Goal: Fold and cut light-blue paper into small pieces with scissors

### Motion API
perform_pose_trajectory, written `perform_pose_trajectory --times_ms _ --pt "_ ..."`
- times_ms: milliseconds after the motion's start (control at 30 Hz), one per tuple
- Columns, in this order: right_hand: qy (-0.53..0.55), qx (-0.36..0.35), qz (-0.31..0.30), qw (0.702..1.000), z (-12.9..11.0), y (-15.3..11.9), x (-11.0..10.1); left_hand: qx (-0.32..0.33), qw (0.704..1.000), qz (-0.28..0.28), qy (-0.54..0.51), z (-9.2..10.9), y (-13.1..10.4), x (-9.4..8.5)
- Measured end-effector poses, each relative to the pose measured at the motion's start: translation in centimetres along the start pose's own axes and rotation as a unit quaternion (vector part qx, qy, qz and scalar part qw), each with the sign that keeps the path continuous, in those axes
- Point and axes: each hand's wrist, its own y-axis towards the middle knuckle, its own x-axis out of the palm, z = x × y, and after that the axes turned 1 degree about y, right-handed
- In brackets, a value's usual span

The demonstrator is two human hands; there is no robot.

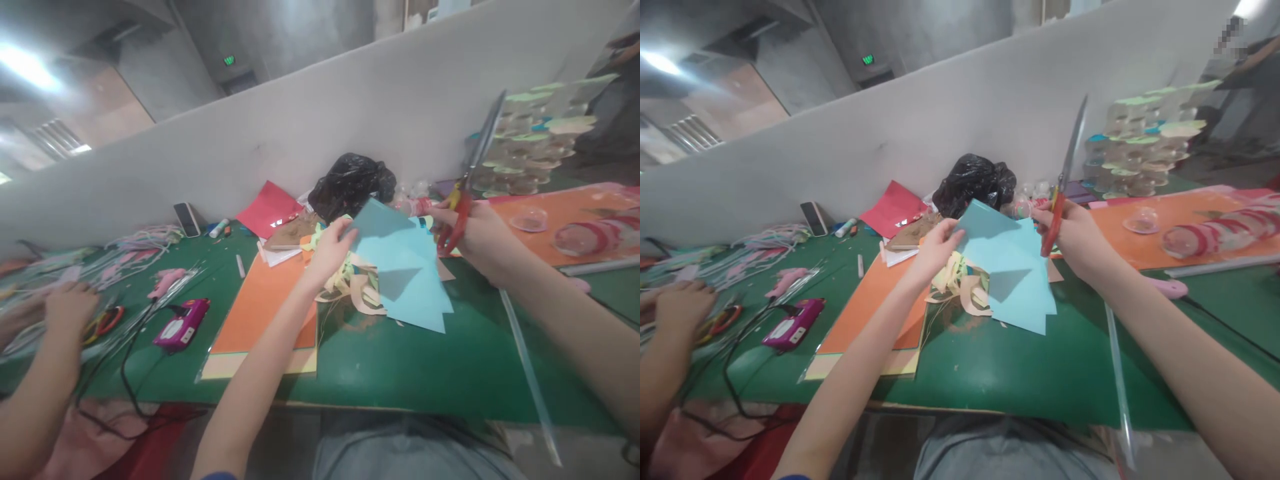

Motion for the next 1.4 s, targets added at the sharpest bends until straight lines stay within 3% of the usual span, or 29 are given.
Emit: perform_pose_trajectory --times_ms 167,300,433,500,600,767,867,1167,1400 --pt "0.004 -0.009 -0.043 0.999 0.0 -0.4 -0.1 -0.028 0.997 0.062 -0.022 -0.6 -2.3 -7.2" --pt "-0.012 -0.014 -0.063 0.998 0.3 -0.5 0.0 -0.123 0.984 0.126 0.005 -4.1 -5.8 -12.2" --pt "-0.040 -0.003 -0.061 0.997 0.0 -0.6 0.0 -0.201 0.954 0.183 0.124 -8.1 -9.2 -14.8" --pt "-0.044 -0.002 -0.064 0.997 0.0 -0.6 -0.1 -0.216 0.935 0.182 0.213 -9.2 -10.4 -15.4" --pt "-0.045 -0.011 -0.070 0.997 0.2 -0.4 -0.3 -0.227 0.901 0.134 0.344 -9.5 -11.6 -15.6" --pt "-0.043 -0.025 -0.070 0.996 0.7 -0.3 -0.8 -0.230 0.803 0.031 0.548 -9.3 -12.0 -15.1" --pt "-0.052 -0.035 -0.070 0.996 0.9 -0.4 -1.2 -0.226 0.768 -0.001 0.599 -9.4 -11.7 -14.7" --pt "-0.082 -0.039 -0.065 0.994 1.8 -0.2 -2.1 -0.221 0.734 -0.074 0.638 -7.6 -11.6 -14.1" --pt "-0.069 -0.038 -0.084 0.993 2.5 0.3 -2.1 -0.217 0.746 -0.068 0.626 -8.3 -11.1 -14.4"
